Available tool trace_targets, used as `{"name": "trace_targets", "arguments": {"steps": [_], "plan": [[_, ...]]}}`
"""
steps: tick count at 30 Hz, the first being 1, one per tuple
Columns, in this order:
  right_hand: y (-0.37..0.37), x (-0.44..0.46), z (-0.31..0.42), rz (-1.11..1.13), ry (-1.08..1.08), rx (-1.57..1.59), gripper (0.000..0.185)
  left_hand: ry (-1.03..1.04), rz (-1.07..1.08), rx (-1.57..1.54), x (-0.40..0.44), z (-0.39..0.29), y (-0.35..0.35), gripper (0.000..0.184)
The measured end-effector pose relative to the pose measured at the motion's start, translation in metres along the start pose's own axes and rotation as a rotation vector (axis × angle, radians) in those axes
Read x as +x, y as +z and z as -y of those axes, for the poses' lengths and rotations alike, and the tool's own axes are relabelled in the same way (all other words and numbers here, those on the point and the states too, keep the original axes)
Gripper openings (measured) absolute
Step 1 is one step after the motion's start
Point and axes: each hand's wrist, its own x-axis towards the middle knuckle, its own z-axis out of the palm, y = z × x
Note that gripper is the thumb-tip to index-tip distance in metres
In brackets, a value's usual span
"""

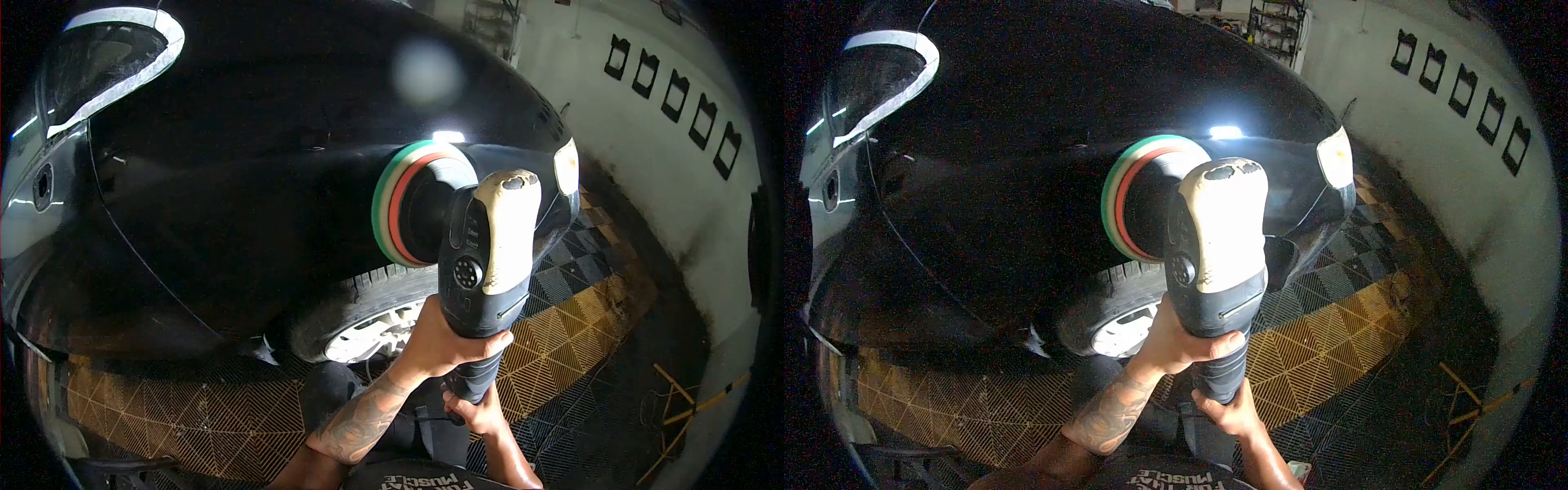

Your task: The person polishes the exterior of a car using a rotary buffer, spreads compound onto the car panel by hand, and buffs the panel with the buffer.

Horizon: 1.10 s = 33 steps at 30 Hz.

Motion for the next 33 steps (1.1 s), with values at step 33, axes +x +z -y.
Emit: {"name": "trace_targets", "arguments": {"steps": [33], "plan": [[0.012, -0.001, 0.006, 0.032, -0.033, -0.019, 0.038, 0.023, -0.069, -0.021, -0.017, 0.004, -0.009, 0.04]]}}
